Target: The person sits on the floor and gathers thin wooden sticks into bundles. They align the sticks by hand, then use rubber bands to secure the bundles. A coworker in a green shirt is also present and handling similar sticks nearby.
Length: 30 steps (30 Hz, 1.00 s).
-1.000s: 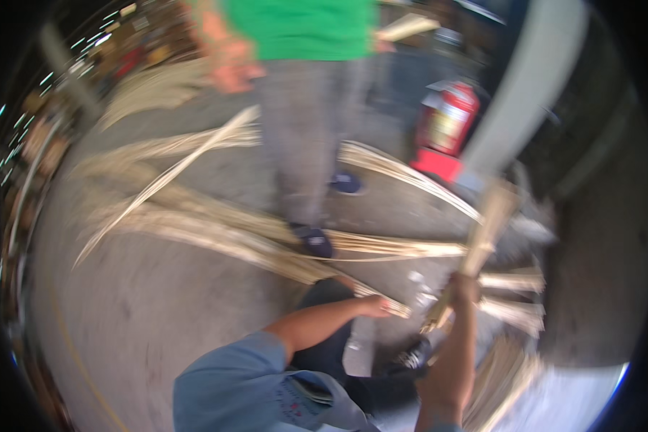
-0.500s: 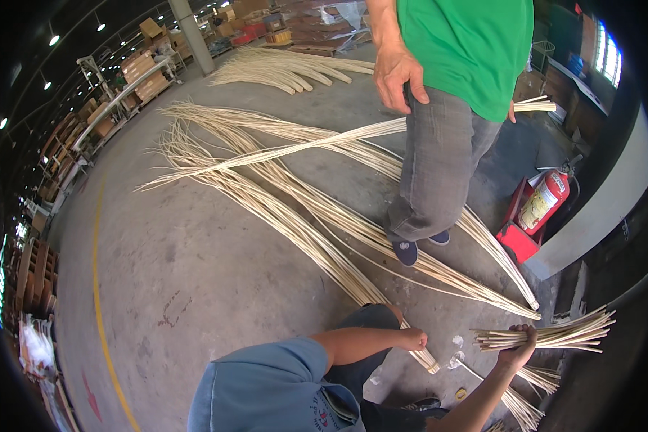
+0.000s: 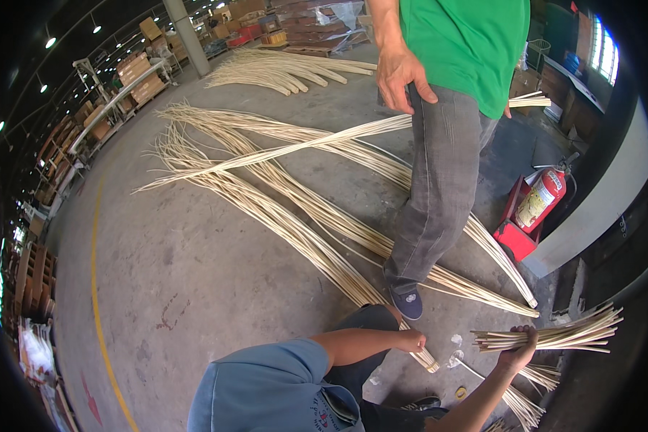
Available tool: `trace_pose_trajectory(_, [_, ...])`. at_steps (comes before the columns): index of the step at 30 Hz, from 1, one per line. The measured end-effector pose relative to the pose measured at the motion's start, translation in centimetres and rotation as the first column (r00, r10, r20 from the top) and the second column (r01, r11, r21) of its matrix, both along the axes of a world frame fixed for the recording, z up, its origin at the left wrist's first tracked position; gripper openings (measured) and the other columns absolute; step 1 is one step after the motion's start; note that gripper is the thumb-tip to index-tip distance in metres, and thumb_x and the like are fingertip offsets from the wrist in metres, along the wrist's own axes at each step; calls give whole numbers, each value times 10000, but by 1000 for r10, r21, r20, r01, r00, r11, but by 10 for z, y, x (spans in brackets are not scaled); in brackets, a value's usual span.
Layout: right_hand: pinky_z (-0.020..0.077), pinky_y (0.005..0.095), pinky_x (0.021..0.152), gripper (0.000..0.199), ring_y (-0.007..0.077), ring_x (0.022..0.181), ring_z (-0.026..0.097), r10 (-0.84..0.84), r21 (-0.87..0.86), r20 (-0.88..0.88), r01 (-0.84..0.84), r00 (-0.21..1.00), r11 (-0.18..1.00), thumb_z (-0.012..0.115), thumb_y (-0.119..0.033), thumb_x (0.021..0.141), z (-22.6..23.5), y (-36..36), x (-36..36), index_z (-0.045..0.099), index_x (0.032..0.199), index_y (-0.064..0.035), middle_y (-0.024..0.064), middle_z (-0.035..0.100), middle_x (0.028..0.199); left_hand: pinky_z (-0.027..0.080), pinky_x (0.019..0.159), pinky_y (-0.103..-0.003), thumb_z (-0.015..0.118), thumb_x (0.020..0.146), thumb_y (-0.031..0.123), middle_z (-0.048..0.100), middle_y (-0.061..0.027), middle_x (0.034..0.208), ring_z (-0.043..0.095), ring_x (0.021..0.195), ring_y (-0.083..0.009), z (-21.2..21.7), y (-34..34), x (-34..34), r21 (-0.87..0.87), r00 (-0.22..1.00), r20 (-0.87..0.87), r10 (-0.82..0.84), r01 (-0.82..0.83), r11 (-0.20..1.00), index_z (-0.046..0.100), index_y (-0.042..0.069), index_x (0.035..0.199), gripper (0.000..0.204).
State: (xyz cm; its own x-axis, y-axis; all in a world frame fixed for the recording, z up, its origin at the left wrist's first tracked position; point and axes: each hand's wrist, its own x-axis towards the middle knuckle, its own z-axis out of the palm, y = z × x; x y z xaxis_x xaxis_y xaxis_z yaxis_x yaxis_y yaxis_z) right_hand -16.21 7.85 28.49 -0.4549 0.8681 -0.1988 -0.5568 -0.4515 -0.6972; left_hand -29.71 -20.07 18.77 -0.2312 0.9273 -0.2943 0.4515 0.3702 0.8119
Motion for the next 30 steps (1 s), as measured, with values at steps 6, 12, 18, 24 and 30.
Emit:
trace_pose_trajectory(6, [524,352,754,87,165,757,597,-28,3,12,28,1000,1000,653,-83,934,3,-4,3,573,929,-46,44,610,839,558,785,-435,721,796,223,753,-151,909,727,878,-317,-1,-3,5,35,999,-8,48,-48,998,752,74,939,208])
trace_pose_trajectory(12, [536,356,778,88,185,772,611,8,-19,16,-8,1000,1000,655,-91,935,-5,-24,11,582,910,-49,54,613,824,555,782,-437,723,793,218,750,-147,897,722,878,-322,2,-27,14,-11,999,-7,51,-51,999,757,87,942,201])
trace_pose_trajectory(18, [525,384,926,359,225,1003,647,-380,298,408,272,830,915,646,-323,975,16,18,42,668,1160,-17,128,686,1105,553,741,-382,788,780,98,721,-114,863,671,804,-193,24,37,20,299,917,399,-14,-116,947,719,26,1007,247])
trace_pose_trajectory(24, [588,454,680,151,249,695,633,-280,107,39,274,959,956,659,-3,836,48,-45,-9,560,949,12,127,616,789,555,695,-361,724,906,252,746,-118,841,713,759,-207,-68,8,-9,5,1000,-19,8,-8,1000,718,55,1065,254])
trace_pose_trajectory(30, [581,420,678,147,240,701,631,-428,262,75,396,901,880,624,-6,844,75,-47,39,539,962,8,125,617,822,549,737,-374,717,898,302,750,-120,866,720,796,-254,-72,24,14,-77,995,19,-100,101,992,725,75,1052,274])
